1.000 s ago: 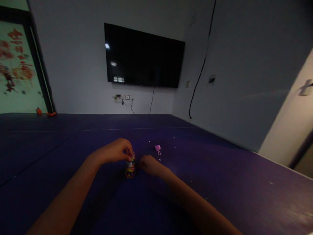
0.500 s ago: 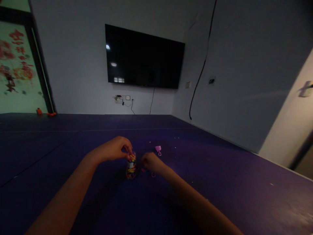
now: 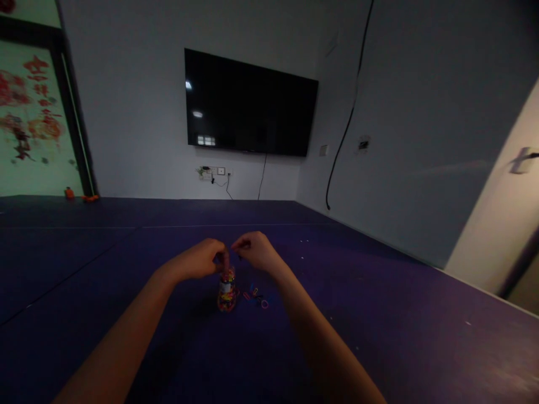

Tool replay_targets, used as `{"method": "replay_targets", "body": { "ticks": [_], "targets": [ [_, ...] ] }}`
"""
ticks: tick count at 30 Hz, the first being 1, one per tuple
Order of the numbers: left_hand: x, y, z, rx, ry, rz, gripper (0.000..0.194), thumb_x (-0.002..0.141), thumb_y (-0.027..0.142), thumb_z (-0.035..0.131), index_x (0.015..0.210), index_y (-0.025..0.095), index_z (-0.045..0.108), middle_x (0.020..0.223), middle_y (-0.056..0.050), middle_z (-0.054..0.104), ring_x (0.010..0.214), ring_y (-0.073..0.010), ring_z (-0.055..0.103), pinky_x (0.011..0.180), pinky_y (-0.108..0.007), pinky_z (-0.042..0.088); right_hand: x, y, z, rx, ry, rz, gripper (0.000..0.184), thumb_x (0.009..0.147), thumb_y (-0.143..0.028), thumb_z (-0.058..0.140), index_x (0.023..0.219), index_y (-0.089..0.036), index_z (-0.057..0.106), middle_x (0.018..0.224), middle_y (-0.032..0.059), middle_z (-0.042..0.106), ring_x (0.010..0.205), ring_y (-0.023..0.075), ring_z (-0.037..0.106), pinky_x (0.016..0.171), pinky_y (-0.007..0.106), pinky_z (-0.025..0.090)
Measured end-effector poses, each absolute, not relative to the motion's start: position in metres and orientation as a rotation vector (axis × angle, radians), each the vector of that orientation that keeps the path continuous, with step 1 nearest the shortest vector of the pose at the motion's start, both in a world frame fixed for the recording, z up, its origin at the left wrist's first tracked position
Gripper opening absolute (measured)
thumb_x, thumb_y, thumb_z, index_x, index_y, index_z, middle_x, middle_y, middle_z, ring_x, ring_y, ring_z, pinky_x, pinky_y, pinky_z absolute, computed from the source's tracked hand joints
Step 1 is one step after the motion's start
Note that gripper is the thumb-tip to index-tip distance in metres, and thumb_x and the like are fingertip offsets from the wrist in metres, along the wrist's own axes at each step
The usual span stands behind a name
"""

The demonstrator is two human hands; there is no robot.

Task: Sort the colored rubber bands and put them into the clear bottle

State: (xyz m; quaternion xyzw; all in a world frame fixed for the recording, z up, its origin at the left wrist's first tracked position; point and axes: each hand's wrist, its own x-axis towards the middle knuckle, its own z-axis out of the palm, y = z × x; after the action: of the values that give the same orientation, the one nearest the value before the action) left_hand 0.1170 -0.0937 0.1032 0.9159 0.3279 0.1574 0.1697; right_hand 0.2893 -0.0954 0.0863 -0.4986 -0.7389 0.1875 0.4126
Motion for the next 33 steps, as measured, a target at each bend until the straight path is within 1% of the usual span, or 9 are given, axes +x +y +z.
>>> {"method": "replay_targets", "body": {
  "ticks": [5,9,15,18,22,26,29,33],
  "targets": [
    [0.113,-0.089,0.103,2.558,0.94,0.455,0.006,0.067,0.016,0.059,0.072,0.017,0.062,0.08,-0.002,0.069,0.079,-0.0158,0.061,0.073,-0.025,0.043,0.281,-0.098,0.085,-1.265,-1.8,0.492,0.019,0.064,-0.003,0.055,0.072,-0.012,0.07,0.063,0.0026,0.067,0.057,0.0092,0.057,0.053,0.019,0.042],
    [0.109,-0.086,0.105,2.486,0.918,0.494,0.006,0.065,0.016,0.059,0.071,0.017,0.059,0.076,-0.001,0.066,0.076,-0.0144,0.06,0.071,-0.025,0.044,0.279,-0.103,0.081,-1.261,-1.811,0.467,0.02,0.064,-0.003,0.054,0.073,-0.012,0.07,0.066,0.0035,0.067,0.058,0.0096,0.058,0.055,0.019,0.042],
    [0.103,-0.085,0.108,2.51,1.031,0.526,0.014,0.061,0.022,0.064,0.071,0.017,0.055,0.069,0.002,0.06,0.068,-0.0133,0.056,0.061,-0.024,0.041,0.269,-0.105,0.075,-1.174,-1.957,0.273,0.019,0.067,-0.005,0.054,0.073,-0.013,0.069,0.066,0.0018,0.066,0.06,0.009,0.055,0.056,0.019,0.039],
    [0.102,-0.084,0.108,2.507,1.063,0.518,0.019,0.06,0.025,0.066,0.068,0.018,0.051,0.064,0.004,0.056,0.063,-0.0123,0.052,0.056,-0.023,0.038,0.264,-0.105,0.076,-1.139,-2.026,0.18,0.022,0.065,-0.002,0.053,0.073,-0.015,0.069,0.068,0.001,0.066,0.063,0.0092,0.055,0.058,0.019,0.039],
    [0.103,-0.081,0.103,2.459,1.07,0.52,0.021,0.061,0.025,0.064,0.068,0.019,0.046,0.064,0.004,0.056,0.063,-0.0123,0.053,0.055,-0.023,0.037,0.262,-0.107,0.08,-1.126,-2.068,0.127,0.023,0.063,0.001,0.054,0.071,-0.015,0.069,0.072,0.0018,0.066,0.066,0.0097,0.055,0.061,0.02,0.039],
    [0.105,-0.079,0.098,2.419,1.041,0.553,0.016,0.063,0.022,0.058,0.069,0.019,0.043,0.069,0.003,0.058,0.066,-0.0128,0.055,0.056,-0.023,0.038,0.264,-0.109,0.081,-1.108,-2.061,0.18,0.023,0.062,0.001,0.056,0.072,-0.015,0.069,0.072,0.0017,0.066,0.066,0.0097,0.056,0.061,0.02,0.041],
    [0.105,-0.078,0.096,2.412,1.015,0.555,0.016,0.064,0.021,0.057,0.069,0.019,0.041,0.07,0.003,0.058,0.068,-0.013,0.055,0.057,-0.023,0.038,0.267,-0.109,0.083,-1.112,-2.049,0.244,0.021,0.062,0.0,0.058,0.071,-0.016,0.069,0.07,0.0005,0.067,0.065,0.0094,0.057,0.061,0.02,0.042],
    [0.105,-0.079,0.098,2.417,1.018,0.565,0.016,0.064,0.02,0.055,0.068,0.02,0.04,0.066,0.005,0.055,0.065,-0.0123,0.053,0.056,-0.022,0.037,0.272,-0.11,0.085,-1.077,-2.031,0.4,0.018,0.064,-0.002,0.059,0.072,-0.014,0.069,0.067,0.0011,0.067,0.061,0.0092,0.059,0.057,0.019,0.042]
  ]
}}
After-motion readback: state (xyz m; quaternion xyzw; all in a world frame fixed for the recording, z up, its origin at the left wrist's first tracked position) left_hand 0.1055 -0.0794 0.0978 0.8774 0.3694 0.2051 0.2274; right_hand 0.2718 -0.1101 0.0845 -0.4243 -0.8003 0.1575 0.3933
